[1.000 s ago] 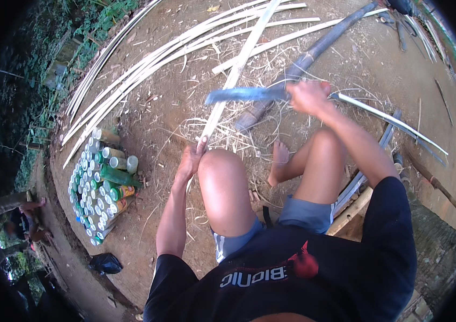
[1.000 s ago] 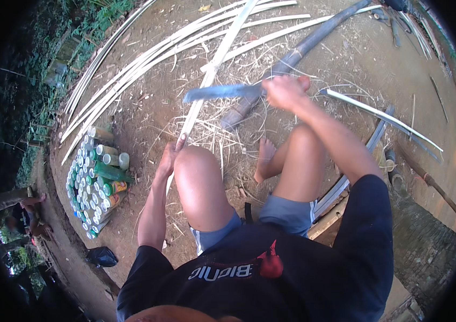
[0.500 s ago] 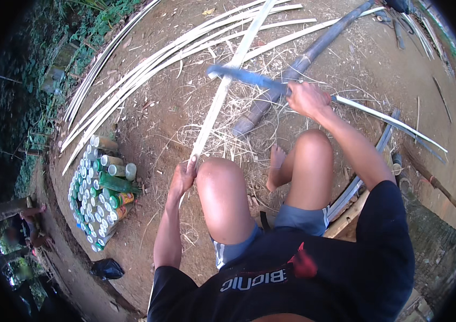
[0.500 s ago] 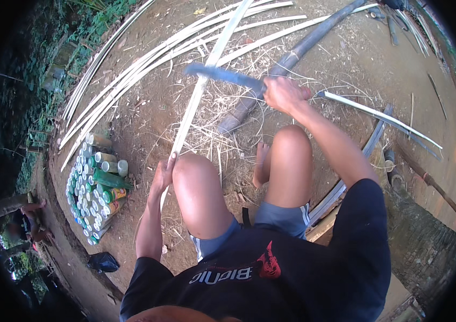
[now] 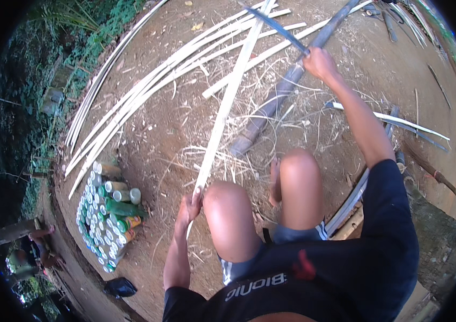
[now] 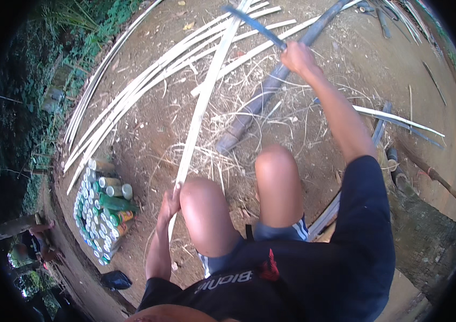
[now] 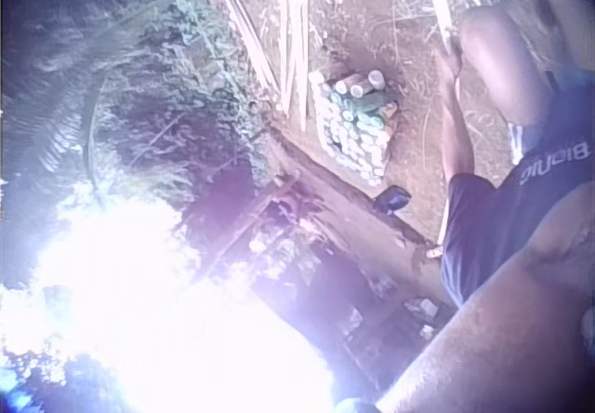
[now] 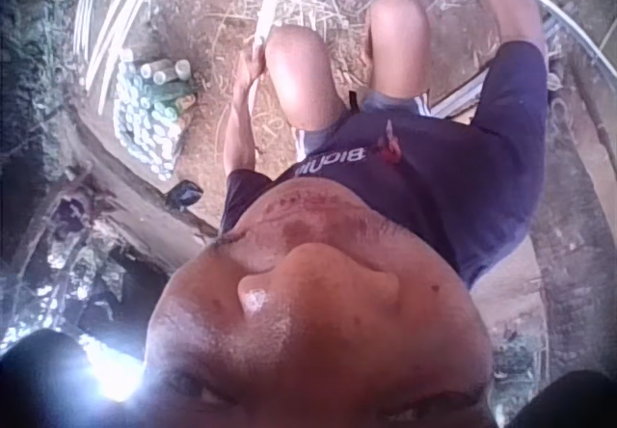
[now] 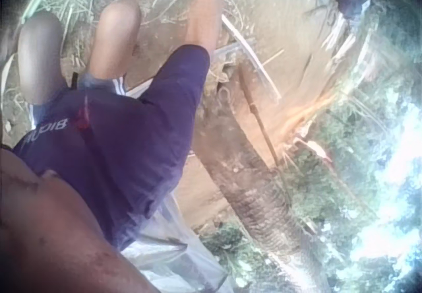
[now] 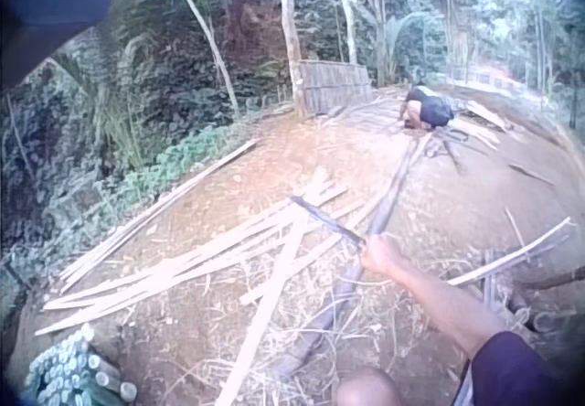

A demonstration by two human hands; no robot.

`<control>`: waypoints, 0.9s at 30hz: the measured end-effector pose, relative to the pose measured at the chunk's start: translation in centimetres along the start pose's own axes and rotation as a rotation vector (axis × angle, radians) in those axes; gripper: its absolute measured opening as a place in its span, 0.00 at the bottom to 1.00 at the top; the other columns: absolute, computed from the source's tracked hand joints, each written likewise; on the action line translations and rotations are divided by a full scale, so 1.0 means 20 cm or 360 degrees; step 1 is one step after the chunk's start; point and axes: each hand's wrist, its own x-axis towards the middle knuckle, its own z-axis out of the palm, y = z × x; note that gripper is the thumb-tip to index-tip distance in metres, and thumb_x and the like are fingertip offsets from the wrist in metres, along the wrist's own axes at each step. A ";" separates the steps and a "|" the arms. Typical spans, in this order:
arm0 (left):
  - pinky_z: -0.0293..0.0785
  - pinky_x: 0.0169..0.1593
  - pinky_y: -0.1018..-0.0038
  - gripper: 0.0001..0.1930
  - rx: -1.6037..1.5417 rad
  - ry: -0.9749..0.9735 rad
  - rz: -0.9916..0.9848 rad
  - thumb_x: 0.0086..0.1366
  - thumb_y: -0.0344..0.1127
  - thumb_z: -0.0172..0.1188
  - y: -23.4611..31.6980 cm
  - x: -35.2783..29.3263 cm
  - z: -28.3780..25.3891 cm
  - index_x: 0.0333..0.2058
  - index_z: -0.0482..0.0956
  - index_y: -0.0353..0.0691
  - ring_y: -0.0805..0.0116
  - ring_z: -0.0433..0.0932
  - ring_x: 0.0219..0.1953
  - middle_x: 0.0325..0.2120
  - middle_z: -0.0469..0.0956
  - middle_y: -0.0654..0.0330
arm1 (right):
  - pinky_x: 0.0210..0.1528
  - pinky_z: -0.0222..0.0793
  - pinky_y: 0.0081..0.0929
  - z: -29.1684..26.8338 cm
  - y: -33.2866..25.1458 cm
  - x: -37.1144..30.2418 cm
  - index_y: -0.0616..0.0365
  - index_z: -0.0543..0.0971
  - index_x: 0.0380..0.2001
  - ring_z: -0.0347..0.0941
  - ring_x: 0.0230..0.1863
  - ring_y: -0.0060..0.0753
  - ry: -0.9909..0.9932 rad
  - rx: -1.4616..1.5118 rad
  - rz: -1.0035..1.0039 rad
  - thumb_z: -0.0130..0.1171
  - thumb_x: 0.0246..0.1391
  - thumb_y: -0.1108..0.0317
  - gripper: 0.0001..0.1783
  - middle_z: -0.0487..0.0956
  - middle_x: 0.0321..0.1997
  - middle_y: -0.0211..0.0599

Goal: The person shaves strips of bamboo using a knife while sitting on the ground, periodically rotating the strips to work on different sections.

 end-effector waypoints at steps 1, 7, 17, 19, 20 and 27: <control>0.61 0.21 0.71 0.36 -0.0029 -0.0020 -0.0045 0.70 0.65 0.40 0.03 0.01 -0.02 0.17 0.73 0.37 0.73 0.65 0.15 0.10 0.66 0.64 | 0.38 0.78 0.47 0.01 0.01 -0.01 0.61 0.80 0.41 0.82 0.33 0.44 -0.0147 -0.0100 -0.0147 0.53 0.53 0.70 0.14 0.82 0.31 0.53; 0.62 0.19 0.71 0.40 -0.0051 -0.0142 -0.0084 0.68 0.69 0.38 -0.01 0.02 -0.03 0.18 0.76 0.37 0.72 0.66 0.12 0.08 0.66 0.64 | 0.36 0.79 0.40 0.01 0.11 0.11 0.63 0.79 0.43 0.81 0.29 0.42 -0.0130 -0.0069 -0.0116 0.53 0.53 0.70 0.15 0.82 0.31 0.50; 0.55 0.15 0.77 0.36 -0.0489 -0.0356 -0.0277 0.69 0.66 0.44 -0.06 0.04 0.04 0.18 0.74 0.37 0.79 0.60 0.10 0.08 0.62 0.68 | 0.31 0.77 0.37 -0.05 0.33 0.57 0.61 0.80 0.42 0.79 0.26 0.35 -0.0093 -0.0101 0.0211 0.52 0.54 0.69 0.14 0.80 0.25 0.45; 0.55 0.15 0.77 0.35 -0.0536 -0.0308 -0.0251 0.69 0.66 0.44 -0.11 0.00 0.03 0.19 0.75 0.37 0.79 0.61 0.10 0.08 0.62 0.68 | 0.32 0.76 0.38 -0.04 0.27 0.56 0.61 0.81 0.39 0.78 0.26 0.38 -0.0181 -0.0141 -0.0022 0.53 0.53 0.66 0.14 0.80 0.24 0.44; 0.56 0.15 0.76 0.36 -0.0502 -0.0293 -0.0283 0.69 0.65 0.43 -0.13 0.02 0.00 0.18 0.75 0.37 0.78 0.62 0.10 0.08 0.63 0.67 | 0.32 0.76 0.39 -0.04 0.24 0.54 0.61 0.82 0.37 0.78 0.26 0.39 -0.0224 -0.0169 -0.0141 0.54 0.53 0.64 0.14 0.80 0.24 0.44; 0.62 0.20 0.71 0.38 -0.0069 -0.0197 -0.0192 0.69 0.67 0.38 -0.07 0.06 0.01 0.20 0.77 0.36 0.73 0.67 0.14 0.09 0.67 0.63 | 0.19 0.61 0.31 0.35 0.69 0.59 0.58 0.78 0.28 0.65 0.17 0.28 0.0129 0.1235 0.0638 0.60 0.52 0.58 0.13 0.69 0.16 0.30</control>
